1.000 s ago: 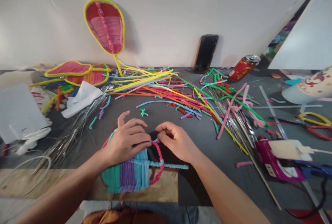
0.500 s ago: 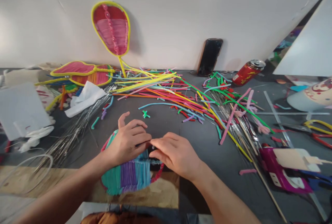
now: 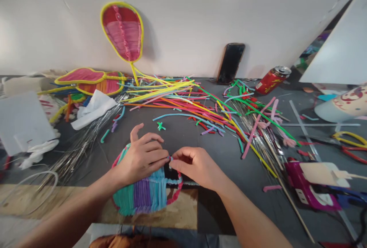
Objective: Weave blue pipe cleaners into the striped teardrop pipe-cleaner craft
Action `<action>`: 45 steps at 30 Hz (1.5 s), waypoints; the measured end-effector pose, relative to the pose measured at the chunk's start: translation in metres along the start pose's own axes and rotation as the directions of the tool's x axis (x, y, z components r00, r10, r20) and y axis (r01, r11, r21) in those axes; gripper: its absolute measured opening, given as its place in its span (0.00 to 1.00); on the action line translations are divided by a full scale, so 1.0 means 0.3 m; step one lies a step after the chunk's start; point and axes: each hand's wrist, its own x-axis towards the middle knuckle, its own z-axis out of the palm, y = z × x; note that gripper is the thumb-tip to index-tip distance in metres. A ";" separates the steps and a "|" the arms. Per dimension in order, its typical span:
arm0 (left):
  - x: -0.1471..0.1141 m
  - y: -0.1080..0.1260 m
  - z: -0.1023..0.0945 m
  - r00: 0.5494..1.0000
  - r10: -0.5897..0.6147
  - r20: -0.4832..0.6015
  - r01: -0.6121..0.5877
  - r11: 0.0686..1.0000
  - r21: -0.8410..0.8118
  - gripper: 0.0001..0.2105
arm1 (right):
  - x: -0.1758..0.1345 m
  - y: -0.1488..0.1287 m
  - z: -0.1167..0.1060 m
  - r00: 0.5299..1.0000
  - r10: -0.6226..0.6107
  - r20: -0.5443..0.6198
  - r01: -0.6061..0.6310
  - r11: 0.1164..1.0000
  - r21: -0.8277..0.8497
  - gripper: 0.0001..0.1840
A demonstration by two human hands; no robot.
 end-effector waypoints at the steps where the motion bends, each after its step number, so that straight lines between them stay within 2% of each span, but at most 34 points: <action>1: 0.000 -0.001 0.002 1.000 0.001 -0.003 -0.001 1.000 0.005 0.07 | -0.003 -0.003 0.004 1.000 -0.011 -0.020 0.010 0.998 -0.055 0.13; 4: -0.001 -0.003 0.008 1.000 0.014 -0.019 -0.014 1.000 0.019 0.07 | -0.008 -0.008 0.020 0.983 -0.149 -0.111 0.104 0.935 -0.340 0.06; 7: 0.000 -0.003 0.010 0.999 0.035 -0.013 -0.035 0.999 0.027 0.07 | -0.010 0.002 0.042 0.919 -0.372 -0.128 0.210 0.739 -0.641 0.01; 8: -0.001 -0.002 0.011 0.999 0.039 -0.005 -0.039 0.999 0.027 0.07 | -0.009 0.008 0.051 0.898 -0.422 -0.123 0.217 0.668 -0.711 0.02; 10: -0.001 0.000 0.011 0.999 0.043 0.005 -0.044 0.999 0.024 0.07 | -0.008 0.020 0.070 0.874 -0.471 -0.120 0.194 0.563 -0.803 0.05; 13: 0.000 0.003 0.008 0.998 0.055 0.010 -0.055 0.998 0.024 0.07 | -0.004 0.035 0.092 0.871 -0.479 -0.113 0.163 0.497 -0.852 0.06; 15: 0.002 0.003 0.004 0.998 0.058 0.007 -0.058 0.998 0.031 0.07 | -0.002 0.037 0.098 0.883 -0.456 -0.114 0.159 0.518 -0.841 0.07; 17: 0.004 0.002 -0.001 0.999 0.052 0.000 -0.052 0.998 0.035 0.06 | -0.002 0.030 0.092 0.902 -0.409 -0.141 0.156 0.611 -0.776 0.06; 20: 0.002 -0.003 -0.003 0.999 0.050 -0.008 -0.050 0.998 0.030 0.06 | -0.009 0.007 0.067 0.951 -0.261 -0.164 0.138 0.835 -0.532 0.03; 23: -0.002 -0.009 0.002 0.998 0.053 -0.013 -0.053 0.998 0.018 0.06 | -0.017 -0.009 0.039 0.984 -0.115 -0.137 0.074 0.959 -0.274 0.10; 25: -0.002 -0.011 0.005 0.999 0.045 -0.016 -0.045 0.999 0.013 0.06 | -0.019 -0.009 0.026 0.987 -0.077 -0.140 0.052 0.984 -0.173 0.15; 32: 0.008 -0.009 -0.006 1.000 0.009 -0.030 -0.009 1.000 0.014 0.06 | -0.006 -0.005 -0.009 0.994 -0.059 -0.092 0.064 0.997 0.048 0.14; 35: 0.007 -0.009 -0.009 1.000 0.006 -0.030 -0.006 1.000 0.015 0.06 | 0.002 -0.005 -0.016 0.994 -0.069 -0.084 0.074 0.996 0.056 0.12; 37: 0.006 -0.011 -0.008 1.000 0.005 -0.025 -0.004 1.000 0.028 0.06 | 0.002 0.002 -0.006 0.983 -0.117 -0.140 0.111 0.993 -0.051 0.11; 39: 0.003 -0.013 -0.003 1.000 -0.005 -0.015 0.005 0.999 0.040 0.07 | -0.001 0.013 0.012 0.938 -0.275 -0.213 0.208 0.934 -0.289 0.12; 40: 0.002 -0.014 -0.001 1.000 -0.012 -0.011 0.013 0.999 0.045 0.07 | -0.004 0.019 0.022 0.894 -0.389 -0.221 0.267 0.861 -0.434 0.12; 42: 0.000 -0.015 0.005 1.000 -0.028 -0.009 0.029 0.998 0.055 0.07 | -0.009 0.029 0.040 0.794 -0.592 -0.139 0.360 0.642 -0.676 0.15; 43: -0.001 -0.015 0.007 0.999 -0.037 -0.011 0.038 0.998 0.058 0.07 | -0.011 0.033 0.046 0.754 -0.652 -0.075 0.391 0.538 -0.747 0.16; 44: -0.001 -0.016 0.010 0.999 -0.047 -0.014 0.048 0.997 0.061 0.07 | -0.012 0.035 0.049 0.730 -0.683 -0.023 0.411 0.465 -0.784 0.18; 45: -0.002 -0.016 0.011 0.998 -0.058 -0.014 0.059 0.996 0.061 0.07 | -0.011 0.036 0.049 0.720 -0.694 0.000 0.423 0.439 -0.792 0.19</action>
